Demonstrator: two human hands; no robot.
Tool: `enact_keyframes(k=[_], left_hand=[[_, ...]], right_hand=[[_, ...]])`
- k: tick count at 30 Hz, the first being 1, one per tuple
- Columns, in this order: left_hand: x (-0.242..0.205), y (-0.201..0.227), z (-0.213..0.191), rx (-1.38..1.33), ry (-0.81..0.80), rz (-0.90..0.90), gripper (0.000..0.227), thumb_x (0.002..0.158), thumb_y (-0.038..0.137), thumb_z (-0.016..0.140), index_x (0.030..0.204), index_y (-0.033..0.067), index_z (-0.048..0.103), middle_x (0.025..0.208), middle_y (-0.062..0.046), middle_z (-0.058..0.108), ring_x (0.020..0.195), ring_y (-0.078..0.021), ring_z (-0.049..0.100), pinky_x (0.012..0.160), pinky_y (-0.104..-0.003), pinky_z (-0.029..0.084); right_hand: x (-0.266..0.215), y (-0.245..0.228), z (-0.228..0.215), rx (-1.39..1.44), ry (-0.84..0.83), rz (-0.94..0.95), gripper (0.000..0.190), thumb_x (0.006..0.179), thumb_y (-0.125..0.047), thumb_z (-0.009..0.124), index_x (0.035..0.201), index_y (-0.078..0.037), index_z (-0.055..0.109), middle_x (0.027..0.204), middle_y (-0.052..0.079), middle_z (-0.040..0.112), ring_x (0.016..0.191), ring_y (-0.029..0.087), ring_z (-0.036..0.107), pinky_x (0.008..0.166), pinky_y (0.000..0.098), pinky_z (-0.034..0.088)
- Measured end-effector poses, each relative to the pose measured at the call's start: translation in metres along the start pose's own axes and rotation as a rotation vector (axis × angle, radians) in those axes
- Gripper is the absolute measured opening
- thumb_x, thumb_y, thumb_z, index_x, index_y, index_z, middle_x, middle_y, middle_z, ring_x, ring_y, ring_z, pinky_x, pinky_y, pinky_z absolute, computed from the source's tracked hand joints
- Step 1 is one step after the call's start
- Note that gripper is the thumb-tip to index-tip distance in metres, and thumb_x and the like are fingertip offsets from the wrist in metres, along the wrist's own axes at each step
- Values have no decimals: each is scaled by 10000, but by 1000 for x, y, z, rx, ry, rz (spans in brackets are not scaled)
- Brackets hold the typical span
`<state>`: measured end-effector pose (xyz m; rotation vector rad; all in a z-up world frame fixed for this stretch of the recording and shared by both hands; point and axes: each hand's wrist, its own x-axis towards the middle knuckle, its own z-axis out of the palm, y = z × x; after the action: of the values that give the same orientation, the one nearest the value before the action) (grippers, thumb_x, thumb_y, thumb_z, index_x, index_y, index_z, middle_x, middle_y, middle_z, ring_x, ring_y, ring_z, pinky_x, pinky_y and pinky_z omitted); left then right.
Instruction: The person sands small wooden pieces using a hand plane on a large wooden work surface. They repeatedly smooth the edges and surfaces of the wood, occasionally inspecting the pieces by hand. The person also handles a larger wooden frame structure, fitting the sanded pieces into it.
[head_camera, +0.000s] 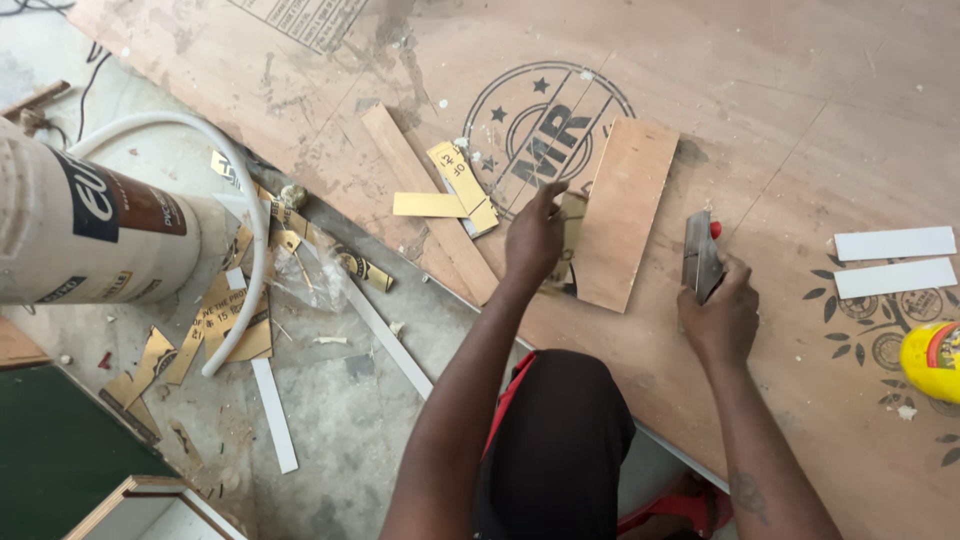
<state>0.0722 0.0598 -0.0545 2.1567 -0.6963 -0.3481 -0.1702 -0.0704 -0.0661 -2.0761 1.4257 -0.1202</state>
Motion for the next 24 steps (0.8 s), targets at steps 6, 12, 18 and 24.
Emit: enact_keyframes(k=[6, 12, 18, 24], left_hand=[[13, -41, -24, -50, -48, -47, 433, 959, 27, 564, 1367, 172, 560, 1128, -99, 760, 1033, -312, 725, 891, -424, 571], [39, -76, -103, 707, -265, 423, 480, 862, 9, 600, 1284, 231, 651, 1344, -42, 615, 1238, -274, 553, 960, -442, 511], [57, -84, -125, 878, -359, 580, 284, 915, 154, 590, 1158, 261, 692, 1201, -23, 625, 1172, -243, 578, 911, -418, 529], [68, -83, -113, 1006, -492, 731, 163, 942, 171, 586, 1088, 191, 657, 1143, -33, 616, 1145, -237, 593, 882, -399, 539]], right_hand=[[3, 11, 25, -220, 200, -320, 855, 878, -170, 699, 1613, -23, 287, 1345, 295, 529, 1268, 467, 498, 1041, 571, 433], [7, 20, 29, -253, 173, -343, 892, 879, -171, 695, 1633, -17, 245, 1329, 292, 516, 1258, 466, 490, 1042, 575, 428], [8, 19, 28, -268, 155, -324, 891, 885, -189, 702, 1630, -8, 246, 1334, 280, 528, 1270, 454, 494, 1058, 553, 432], [8, 21, 32, -256, 202, -338, 885, 863, -198, 702, 1613, -2, 275, 1358, 269, 530, 1281, 429, 505, 1070, 535, 444]])
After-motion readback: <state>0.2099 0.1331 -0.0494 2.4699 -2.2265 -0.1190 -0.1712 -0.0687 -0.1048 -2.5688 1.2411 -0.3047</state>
